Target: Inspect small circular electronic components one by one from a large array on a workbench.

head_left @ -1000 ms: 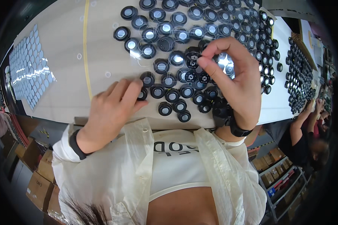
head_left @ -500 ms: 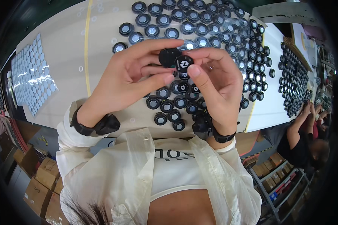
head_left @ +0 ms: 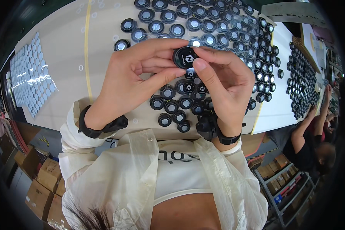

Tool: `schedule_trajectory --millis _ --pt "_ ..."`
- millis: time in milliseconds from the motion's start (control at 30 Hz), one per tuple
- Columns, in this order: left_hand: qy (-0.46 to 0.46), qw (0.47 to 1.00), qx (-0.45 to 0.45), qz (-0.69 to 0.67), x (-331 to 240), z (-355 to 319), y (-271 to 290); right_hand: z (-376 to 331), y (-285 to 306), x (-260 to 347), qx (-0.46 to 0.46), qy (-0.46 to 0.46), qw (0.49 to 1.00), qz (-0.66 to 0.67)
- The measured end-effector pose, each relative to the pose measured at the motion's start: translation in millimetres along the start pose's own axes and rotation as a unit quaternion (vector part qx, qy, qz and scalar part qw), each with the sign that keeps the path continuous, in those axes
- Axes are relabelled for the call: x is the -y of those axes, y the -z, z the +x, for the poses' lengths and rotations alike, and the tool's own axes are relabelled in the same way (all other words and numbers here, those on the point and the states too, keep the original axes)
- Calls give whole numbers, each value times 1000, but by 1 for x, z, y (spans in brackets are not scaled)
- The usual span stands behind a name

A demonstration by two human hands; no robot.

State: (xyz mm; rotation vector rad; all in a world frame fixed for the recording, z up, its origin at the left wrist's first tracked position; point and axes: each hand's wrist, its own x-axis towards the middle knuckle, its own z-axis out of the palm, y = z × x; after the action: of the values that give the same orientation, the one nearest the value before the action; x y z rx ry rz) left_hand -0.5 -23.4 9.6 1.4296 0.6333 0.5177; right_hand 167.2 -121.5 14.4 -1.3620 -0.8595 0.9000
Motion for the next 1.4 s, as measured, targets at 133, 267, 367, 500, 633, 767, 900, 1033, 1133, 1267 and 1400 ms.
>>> schedule_trajectory --millis 133,267,367,500,633,767,900,1033,1133,1267,1400 --pt "-17 999 3 45 2 -2 1 0 -1 -1 1 5 1000 -1" --pt "-20 999 0 49 2 -2 0 0 1 -2 2 9 1000 -3" --pt "-20 999 -2 49 3 -2 0 0 0 -1 1 5 1000 -9" --pt "-21 998 -10 56 3 -2 0 2 1 -5 4 42 998 -44" --pt "-32 996 -5 78 8 -2 1 5 4 -10 24 87 990 -111" --pt "-44 995 -4 93 12 -1 2 7 3 -9 27 102 980 -170" --pt "-26 998 -10 48 15 0 3 9 2 -13 29 151 963 -220" --pt "-39 992 -7 118 12 24 16 12 1 -11 47 195 944 -262" --pt "-94 929 42 356 -14 79 61 12 16 -1 -30 127 944 -303" --pt "-169 877 -23 450 -28 144 115 9 24 12 48 76 918 -386" --pt "-280 813 -96 502 -9 182 125 4 21 5 129 47 901 -411"
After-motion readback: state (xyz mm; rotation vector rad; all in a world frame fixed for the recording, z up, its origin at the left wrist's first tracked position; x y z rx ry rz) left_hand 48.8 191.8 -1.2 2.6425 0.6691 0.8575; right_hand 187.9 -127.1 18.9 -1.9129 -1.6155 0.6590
